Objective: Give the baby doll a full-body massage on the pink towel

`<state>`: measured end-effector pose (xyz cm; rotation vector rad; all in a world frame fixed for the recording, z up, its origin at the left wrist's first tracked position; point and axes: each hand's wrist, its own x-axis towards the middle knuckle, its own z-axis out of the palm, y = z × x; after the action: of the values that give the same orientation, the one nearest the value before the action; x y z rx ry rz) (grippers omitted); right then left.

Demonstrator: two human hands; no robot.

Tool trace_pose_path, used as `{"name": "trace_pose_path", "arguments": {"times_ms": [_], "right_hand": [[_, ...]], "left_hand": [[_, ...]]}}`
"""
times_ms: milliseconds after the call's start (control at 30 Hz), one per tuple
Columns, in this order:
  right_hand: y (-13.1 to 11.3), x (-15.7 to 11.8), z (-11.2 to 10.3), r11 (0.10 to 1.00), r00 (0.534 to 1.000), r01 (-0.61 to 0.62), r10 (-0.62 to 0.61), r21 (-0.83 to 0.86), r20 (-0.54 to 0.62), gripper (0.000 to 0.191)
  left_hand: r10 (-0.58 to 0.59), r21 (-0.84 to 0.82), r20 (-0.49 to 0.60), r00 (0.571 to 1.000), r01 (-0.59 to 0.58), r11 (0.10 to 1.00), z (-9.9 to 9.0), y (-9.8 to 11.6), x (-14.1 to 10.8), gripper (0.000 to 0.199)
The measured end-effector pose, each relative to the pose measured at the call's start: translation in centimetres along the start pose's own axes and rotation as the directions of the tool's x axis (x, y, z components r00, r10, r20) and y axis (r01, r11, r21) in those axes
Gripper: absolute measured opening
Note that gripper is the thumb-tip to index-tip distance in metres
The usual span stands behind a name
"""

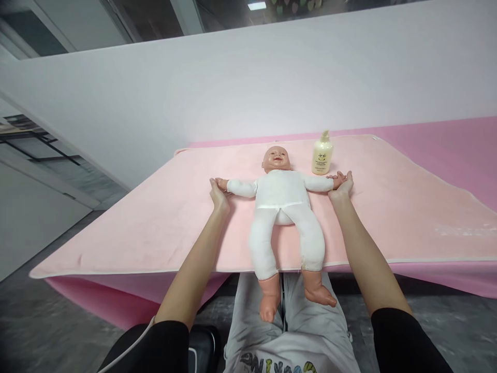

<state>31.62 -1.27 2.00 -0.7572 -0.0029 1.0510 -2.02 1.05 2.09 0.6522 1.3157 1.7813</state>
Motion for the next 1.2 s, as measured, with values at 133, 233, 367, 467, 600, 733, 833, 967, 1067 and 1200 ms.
{"name": "trace_pose_path", "arguments": {"times_ms": [133,233,367,467,600,733,833,967,1067,1200], "right_hand": [[0.0,-0.1,0.0,1.0,1.0,0.005,-0.005,0.008,-0.015,0.037],[0.0,-0.3,0.1,1.0,1.0,0.003,-0.003,0.004,-0.029,0.04],[0.1,0.0,0.0,1.0,1.0,-0.001,0.002,0.015,-0.031,0.04],[0.1,0.6,-0.3,1.0,1.0,-0.011,0.011,-0.009,-0.004,0.04],[0.1,0.8,-0.4,0.999,1.0,-0.028,0.028,-0.034,0.012,0.039],[0.0,0.3,-0.2,0.999,0.999,-0.043,0.043,-0.026,-0.013,0.037],[-0.1,0.2,-0.1,0.999,0.999,-0.03,0.03,-0.042,-0.016,0.04],[0.0,0.8,-0.4,1.0,0.999,-0.012,0.013,-0.023,0.041,0.048],[0.2,1.4,-0.6,1.0,0.997,-0.028,0.027,0.006,0.078,0.048],[0.7,1.6,-0.7,0.999,0.995,-0.009,0.004,0.046,0.103,0.044]], "left_hand": [[-0.027,-0.028,-0.031,0.999,0.026,0.999,0.1,-0.1,0.2,0.043],[-0.032,-0.032,-0.052,0.998,0.03,0.999,0.1,-0.2,0.4,0.042],[-0.055,-0.044,-0.106,0.993,0.051,0.998,0.1,-0.3,0.7,0.042],[-0.068,-0.075,-0.139,0.988,0.058,0.995,0.2,-0.3,0.9,0.047],[-0.048,-0.071,-0.107,0.993,0.041,0.997,0.2,-0.1,0.5,0.051],[-0.029,-0.068,-0.068,0.997,0.024,0.997,0.2,0.1,0.0,0.043],[-0.026,-0.035,-0.055,0.998,0.024,0.999,0.1,0.2,-0.1,0.036],[-0.051,0.021,-0.085,0.995,0.053,0.998,0.2,-0.1,0.2,0.041],[-0.033,0.015,-0.103,0.994,0.035,0.999,0.2,-0.4,0.6,0.042],[0.062,-0.02,-0.163,0.985,-0.066,0.998,-0.2,-0.7,1.2,0.03]]}}
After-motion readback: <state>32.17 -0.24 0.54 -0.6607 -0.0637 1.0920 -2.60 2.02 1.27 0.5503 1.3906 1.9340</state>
